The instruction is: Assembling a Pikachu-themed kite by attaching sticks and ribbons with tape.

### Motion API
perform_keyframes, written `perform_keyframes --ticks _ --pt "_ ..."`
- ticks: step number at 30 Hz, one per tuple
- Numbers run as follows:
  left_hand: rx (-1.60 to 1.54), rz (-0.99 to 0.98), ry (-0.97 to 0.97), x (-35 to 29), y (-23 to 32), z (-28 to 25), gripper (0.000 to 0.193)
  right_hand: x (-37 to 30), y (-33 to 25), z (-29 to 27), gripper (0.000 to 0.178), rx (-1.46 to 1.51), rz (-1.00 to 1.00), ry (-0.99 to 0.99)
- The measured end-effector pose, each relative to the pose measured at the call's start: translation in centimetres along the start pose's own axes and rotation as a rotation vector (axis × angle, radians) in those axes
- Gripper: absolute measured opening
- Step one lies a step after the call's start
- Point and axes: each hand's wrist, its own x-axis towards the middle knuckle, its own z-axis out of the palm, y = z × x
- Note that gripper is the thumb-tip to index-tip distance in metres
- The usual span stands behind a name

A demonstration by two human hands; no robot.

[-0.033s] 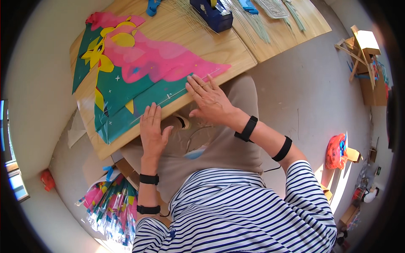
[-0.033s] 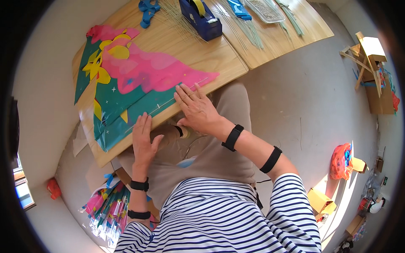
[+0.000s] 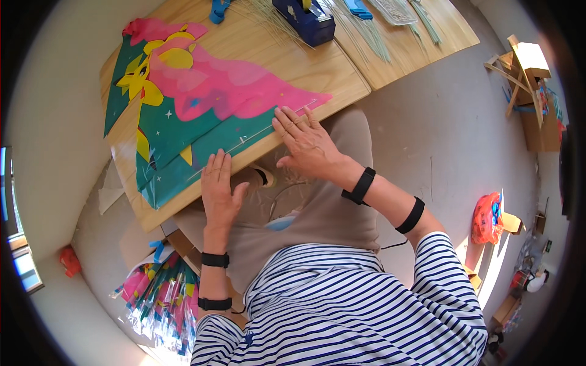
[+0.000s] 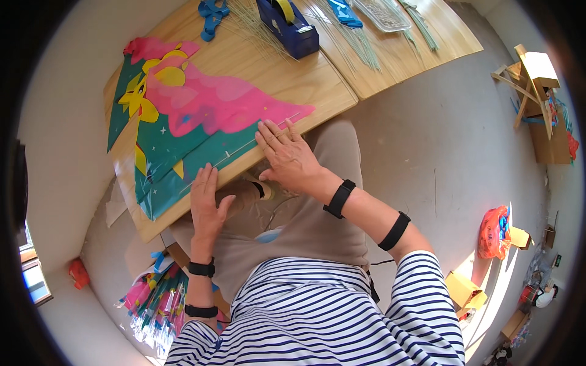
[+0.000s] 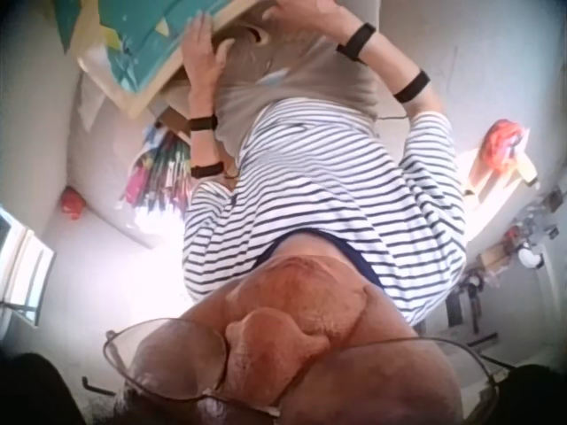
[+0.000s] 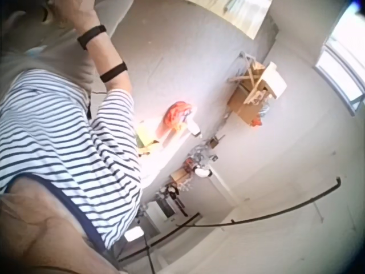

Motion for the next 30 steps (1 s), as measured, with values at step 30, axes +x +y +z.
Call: perform_keyframes --ticks 30 --pt "-0.027 -0.001 -0.014 0.5 0.4 -0.4 0.078 -2.6 7.1 -3.0 0.08 -0.277 0.196 0.028"
